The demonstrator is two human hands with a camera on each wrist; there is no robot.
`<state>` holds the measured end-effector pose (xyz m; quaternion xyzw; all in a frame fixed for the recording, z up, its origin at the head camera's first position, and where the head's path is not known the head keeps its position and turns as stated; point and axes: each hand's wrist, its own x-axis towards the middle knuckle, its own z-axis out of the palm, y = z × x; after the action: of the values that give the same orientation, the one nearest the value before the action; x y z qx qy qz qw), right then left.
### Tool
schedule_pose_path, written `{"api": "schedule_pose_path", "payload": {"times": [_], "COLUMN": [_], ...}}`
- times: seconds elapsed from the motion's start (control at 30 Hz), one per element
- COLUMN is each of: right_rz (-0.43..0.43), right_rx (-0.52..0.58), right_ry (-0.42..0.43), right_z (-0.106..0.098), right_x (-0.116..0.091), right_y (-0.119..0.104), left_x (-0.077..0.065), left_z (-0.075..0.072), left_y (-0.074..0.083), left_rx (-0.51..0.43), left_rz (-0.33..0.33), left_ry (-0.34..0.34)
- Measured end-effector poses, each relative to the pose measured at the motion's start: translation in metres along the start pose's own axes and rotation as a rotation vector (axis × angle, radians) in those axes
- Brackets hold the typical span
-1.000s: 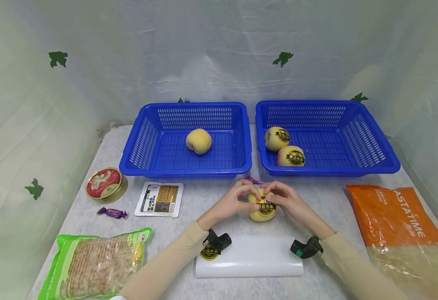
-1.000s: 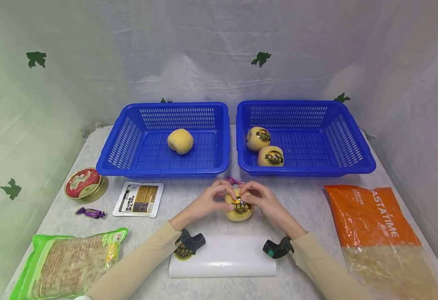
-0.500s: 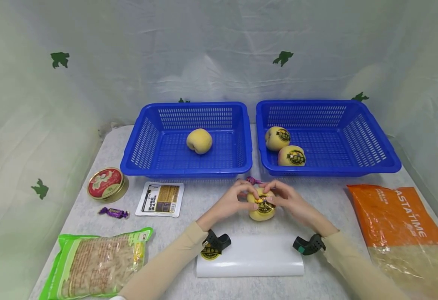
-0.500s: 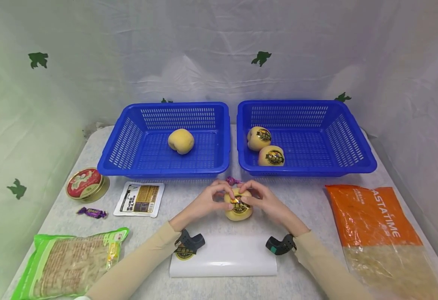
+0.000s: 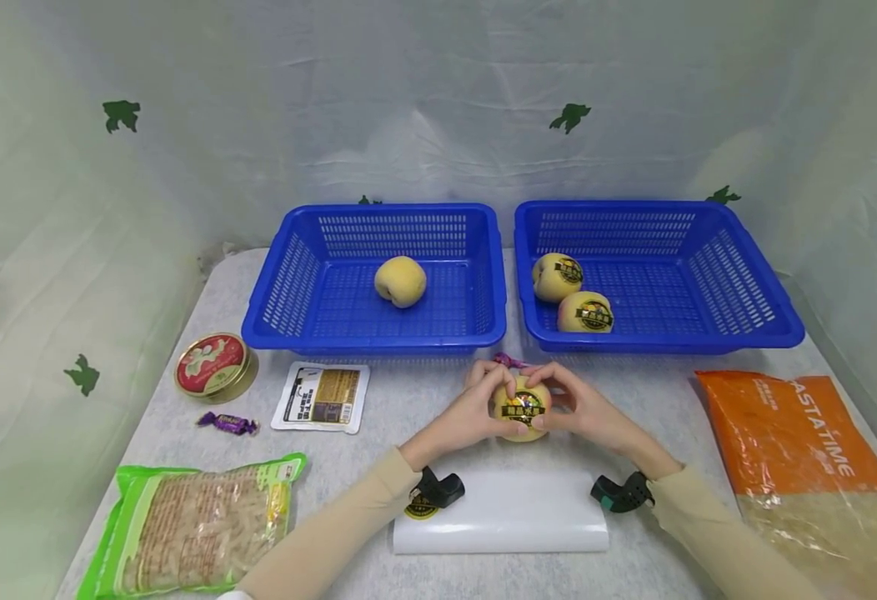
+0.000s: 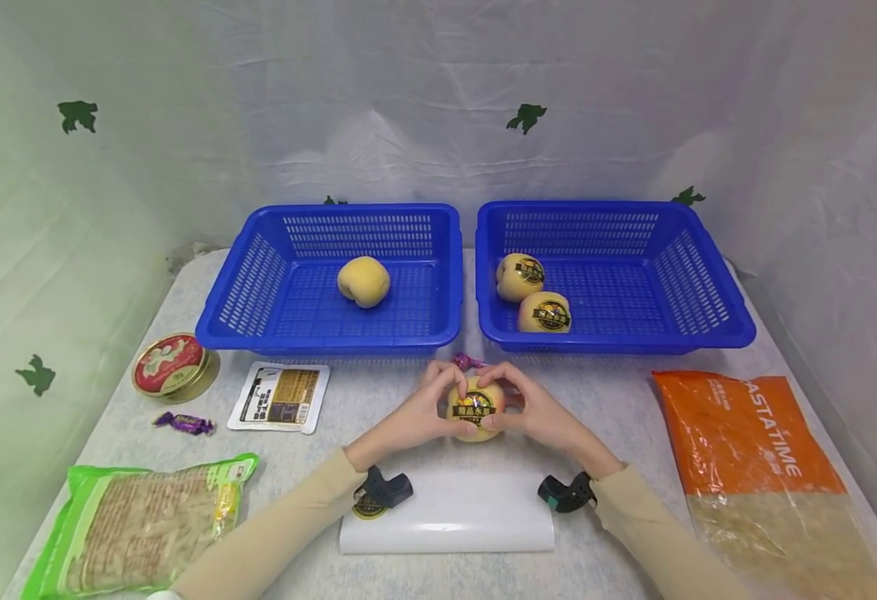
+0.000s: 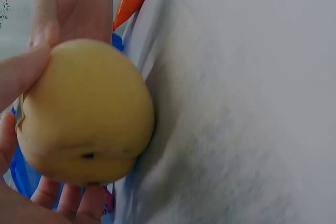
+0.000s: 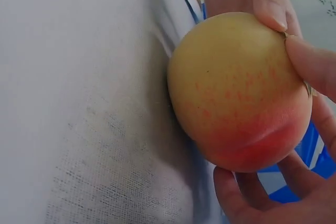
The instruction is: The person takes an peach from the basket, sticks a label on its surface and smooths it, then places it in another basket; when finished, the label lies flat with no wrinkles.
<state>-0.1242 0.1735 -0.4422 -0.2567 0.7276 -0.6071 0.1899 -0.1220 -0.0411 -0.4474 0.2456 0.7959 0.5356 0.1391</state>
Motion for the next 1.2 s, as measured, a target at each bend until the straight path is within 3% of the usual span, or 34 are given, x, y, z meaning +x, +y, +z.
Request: {"api": "schedule_pose_path", "payload": {"times": [0.13,0.33,0.5,0.67,0.97,1.2], "right_rz": [-0.002,0.012,0.017,0.015,0.022,0.027], "right_rx": [-0.033,-0.116,-0.133,-0.145,0.039,0.069], "right_ry": [-0.006,0.025,0.047,0.059,0.062,0.085], "right_z": [0.003,0.009,0.009,0.007,-0.001,-0.002], "right_x": [-0.001,-0.001,-0.001,0.0,-0.002,0.0], "right_y": [-0.013,-0.026,-0.013,0.001,0.008,0.008], "left_x": [0.002,0.002,-0.003,-0.005,-0.002,0.002], "left_z": [-0.006,-0.009,-0.017,-0.019,-0.02,-0.021], "left_y": [-0.001,0.004,0.022,0.029,0.02,0.018], "left_rx": [-0.063,-0.112,-0.17,-0.178,-0.219,-0.227], "left_rz": [-0.014,-0.01,-0.012,0.011,0.018,0.018], "left_ry": [-0.057,-0.083,-0.112,-0.097,-0.124,-0.137]}}
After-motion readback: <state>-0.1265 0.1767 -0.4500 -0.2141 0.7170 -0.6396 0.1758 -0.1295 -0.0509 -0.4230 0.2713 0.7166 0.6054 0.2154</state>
